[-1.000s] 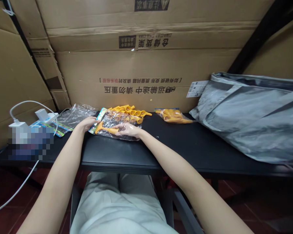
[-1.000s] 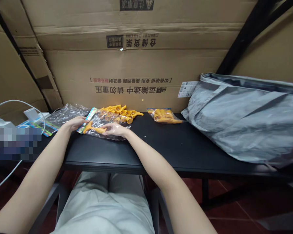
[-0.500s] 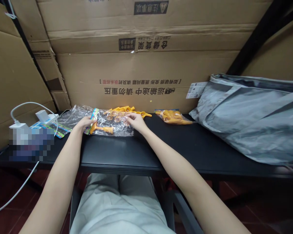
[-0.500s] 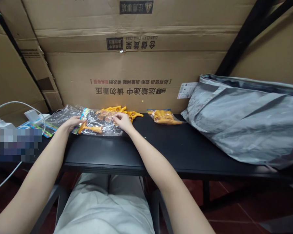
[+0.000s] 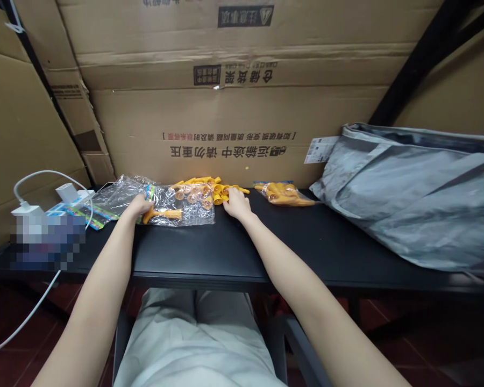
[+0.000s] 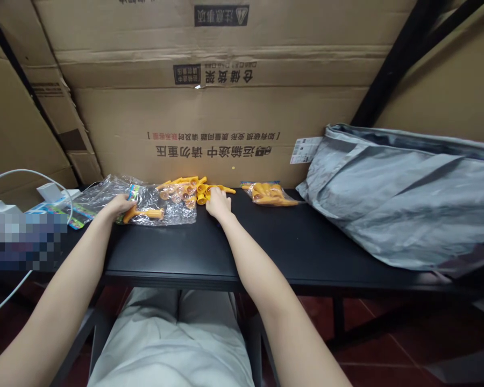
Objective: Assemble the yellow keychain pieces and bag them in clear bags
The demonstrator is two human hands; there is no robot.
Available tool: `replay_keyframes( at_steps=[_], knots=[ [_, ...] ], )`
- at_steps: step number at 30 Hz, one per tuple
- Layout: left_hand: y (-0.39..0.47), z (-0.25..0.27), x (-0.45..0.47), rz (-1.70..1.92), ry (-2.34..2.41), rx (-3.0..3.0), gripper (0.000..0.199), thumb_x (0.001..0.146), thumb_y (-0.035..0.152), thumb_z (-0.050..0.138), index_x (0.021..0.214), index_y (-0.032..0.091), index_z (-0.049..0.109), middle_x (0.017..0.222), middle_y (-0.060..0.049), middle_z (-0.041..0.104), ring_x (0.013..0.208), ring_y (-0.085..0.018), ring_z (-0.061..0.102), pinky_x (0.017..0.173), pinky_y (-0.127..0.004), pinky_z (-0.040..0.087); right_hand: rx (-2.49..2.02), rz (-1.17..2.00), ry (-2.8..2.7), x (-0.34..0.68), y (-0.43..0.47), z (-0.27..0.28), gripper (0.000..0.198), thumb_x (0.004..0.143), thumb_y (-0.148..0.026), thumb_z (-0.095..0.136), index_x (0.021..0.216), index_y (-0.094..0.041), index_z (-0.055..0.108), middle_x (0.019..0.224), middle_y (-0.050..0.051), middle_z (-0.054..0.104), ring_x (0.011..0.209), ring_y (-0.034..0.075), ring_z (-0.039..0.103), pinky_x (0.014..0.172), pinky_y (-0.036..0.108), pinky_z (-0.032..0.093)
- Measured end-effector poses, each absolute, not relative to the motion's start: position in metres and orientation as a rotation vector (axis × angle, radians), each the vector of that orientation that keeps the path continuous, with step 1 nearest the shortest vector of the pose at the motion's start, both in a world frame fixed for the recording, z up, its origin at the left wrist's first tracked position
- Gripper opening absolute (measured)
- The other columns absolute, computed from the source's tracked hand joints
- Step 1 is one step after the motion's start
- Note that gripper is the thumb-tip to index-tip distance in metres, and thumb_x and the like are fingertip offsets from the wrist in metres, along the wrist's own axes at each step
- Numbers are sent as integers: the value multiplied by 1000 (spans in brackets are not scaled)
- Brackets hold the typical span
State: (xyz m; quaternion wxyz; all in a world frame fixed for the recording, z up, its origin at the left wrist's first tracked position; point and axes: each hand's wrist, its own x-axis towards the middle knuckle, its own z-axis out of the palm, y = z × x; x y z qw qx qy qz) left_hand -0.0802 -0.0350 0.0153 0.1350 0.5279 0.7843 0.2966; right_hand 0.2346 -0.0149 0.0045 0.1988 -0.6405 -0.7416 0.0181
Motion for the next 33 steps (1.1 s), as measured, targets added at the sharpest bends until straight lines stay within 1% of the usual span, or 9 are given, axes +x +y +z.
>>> replay_keyframes(
  at_steps=[4,7,10,13,15,21,28,31,33],
  knots=[
    [-38,17,-77,758,2277,1559,8,74,18,62,81,14,62,88,-12,70,90,-25,67,76,-32,52,-1857,-11,-2003,239,-13,4,36,87,-12,44,123,-19,46,131,14,50,122,29,44,91,45,43],
    [-39,18,-74,654,2396,1558,25,76,23,60,98,11,63,108,-19,67,105,-32,63,86,-41,50,-1874,-36,-1969,244,-10,2,36,87,-10,45,122,-19,47,131,13,50,122,28,44,90,43,43],
    [-40,16,-67,834,2576,1672,47,82,32,53,123,9,53,132,-24,51,123,-38,50,99,-51,43,-1913,-62,-1940,248,-7,0,36,87,-12,49,123,-18,47,131,14,49,122,28,44,89,43,43],
    [-38,9,-56,1070,2483,1972,57,86,31,44,137,7,38,147,-21,36,136,-31,36,111,-45,33,-1974,-114,-1906,251,-6,1,36,86,-17,53,122,-16,49,129,15,51,121,29,44,93,45,39],
    [-34,1,-50,1036,2397,2098,61,87,33,41,141,5,33,153,-20,26,142,-29,25,116,-44,26,-1994,-145,-1904,253,-5,2,33,86,-20,54,119,-15,52,126,15,53,120,30,45,94,47,36],
    [-22,-16,-47,638,2313,2087,68,92,47,22,151,13,18,160,-9,5,147,-28,3,116,-54,17,-2009,-117,-1993,260,-1,3,33,85,-27,58,117,-21,58,127,12,55,119,30,45,93,46,35],
    [-18,-15,-49,416,2325,2050,69,92,52,11,153,20,13,160,-3,6,147,-27,1,116,-54,17,-1999,-287,-2027,259,-6,6,28,87,-24,54,112,-17,64,121,15,55,115,29,44,92,42,34],
    [-17,-15,-50,378,2307,2036,70,92,52,9,153,19,10,160,-2,2,147,-26,-2,116,-56,13,-2028,-343,-2068,255,-9,9,32,85,-19,54,115,-13,63,125,18,54,118,30,42,95,42,33],
    [-16,-15,-50,368,2300,2034,70,91,53,8,153,19,10,160,-2,1,146,-26,-3,116,-57,12,-2053,-328,-2104,254,-9,10,33,85,-23,56,116,-12,63,128,19,53,122,31,41,97,44,32]
  ],
)
